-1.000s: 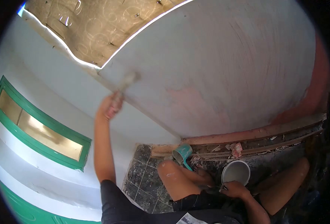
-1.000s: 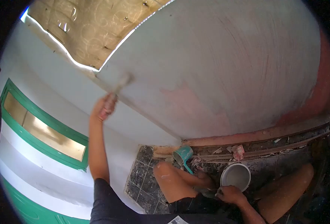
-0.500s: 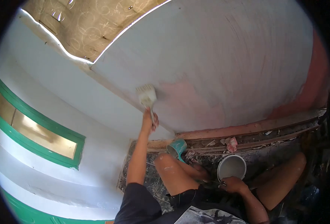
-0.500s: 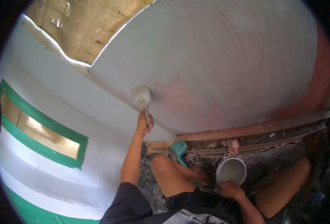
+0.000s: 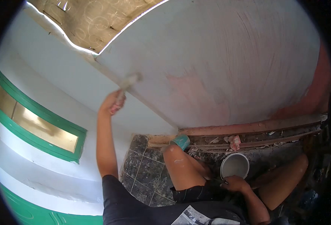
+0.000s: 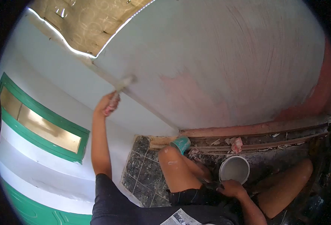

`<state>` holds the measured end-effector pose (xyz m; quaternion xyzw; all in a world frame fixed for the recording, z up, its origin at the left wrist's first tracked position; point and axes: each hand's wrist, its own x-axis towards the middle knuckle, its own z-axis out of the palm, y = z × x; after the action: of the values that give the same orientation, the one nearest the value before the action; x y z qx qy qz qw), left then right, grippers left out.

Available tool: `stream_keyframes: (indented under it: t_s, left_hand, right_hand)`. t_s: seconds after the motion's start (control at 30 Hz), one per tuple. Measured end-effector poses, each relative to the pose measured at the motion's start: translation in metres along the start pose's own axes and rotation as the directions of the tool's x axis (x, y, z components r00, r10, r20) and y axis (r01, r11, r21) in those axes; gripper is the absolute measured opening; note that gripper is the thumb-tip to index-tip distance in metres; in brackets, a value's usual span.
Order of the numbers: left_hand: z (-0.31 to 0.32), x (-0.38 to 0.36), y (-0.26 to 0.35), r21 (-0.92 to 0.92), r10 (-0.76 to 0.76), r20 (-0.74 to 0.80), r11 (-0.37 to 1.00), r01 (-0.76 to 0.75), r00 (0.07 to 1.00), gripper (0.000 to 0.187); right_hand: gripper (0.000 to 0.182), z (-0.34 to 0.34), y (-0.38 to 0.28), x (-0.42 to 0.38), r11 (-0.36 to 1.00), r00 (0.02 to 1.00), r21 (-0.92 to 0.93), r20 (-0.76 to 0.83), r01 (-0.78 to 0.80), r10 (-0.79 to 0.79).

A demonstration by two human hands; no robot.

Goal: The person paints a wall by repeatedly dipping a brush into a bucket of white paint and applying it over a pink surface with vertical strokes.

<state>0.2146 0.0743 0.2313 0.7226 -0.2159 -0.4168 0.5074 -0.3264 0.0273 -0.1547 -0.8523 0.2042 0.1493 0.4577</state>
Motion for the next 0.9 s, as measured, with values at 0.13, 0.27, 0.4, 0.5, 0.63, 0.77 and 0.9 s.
stream_keyframes:
  t_s: [0.13, 0.27, 0.4, 0.5, 0.63, 0.77, 0.9]
  left_hand:
    - [0.015, -0.045, 0.022, -0.144, 0.478, -0.035, 0.866, -0.478, 0.877, 0.028]
    - [0.019, -0.012, -0.019, -0.217, 0.503, -0.218, 0.811, -0.544, 0.836, 0.034]
    - [0.043, 0.073, -0.158, -0.313, 0.14, -0.171, 0.931, -0.188, 0.975, 0.054]
    - [0.04, 0.095, -0.246, -0.225, 0.035, 0.067, 0.974, -0.02, 0.997, 0.056]
    - [0.024, 0.081, -0.246, 0.007, -0.299, -0.051, 0.954, 0.3, 0.953, 0.041]
    - [-0.034, 0.087, -0.144, -0.14, -0.219, 0.104, 0.963, 0.232, 0.97, 0.024]
    - [-0.025, 0.012, -0.029, 0.067, -0.058, -0.024, 0.996, 0.06, 0.998, 0.031]
  right_hand:
    - [0.044, -0.006, -0.01, -0.001, 1.0, 0.999, 0.02, 0.029, -0.021, 0.021]
    - [0.042, -0.001, -0.008, 0.004, 0.999, 0.999, -0.002, 0.036, -0.033, 0.033]
    - [0.042, 0.001, -0.006, 0.005, 1.0, 1.0, 0.016, 0.017, -0.002, 0.002]
    - [0.04, -0.007, -0.009, -0.004, 0.999, 0.999, 0.023, -0.031, -0.043, 0.044]
    - [0.039, 0.001, 0.004, 0.002, 0.999, 0.999, 0.031, -0.036, -0.035, 0.036]
    - [0.04, -0.004, -0.004, 0.0, 1.0, 0.999, -0.009, -0.046, -0.013, 0.013]
    - [0.041, 0.0, -0.003, 0.0, 1.0, 0.999, 0.003, -0.031, -0.01, 0.01]
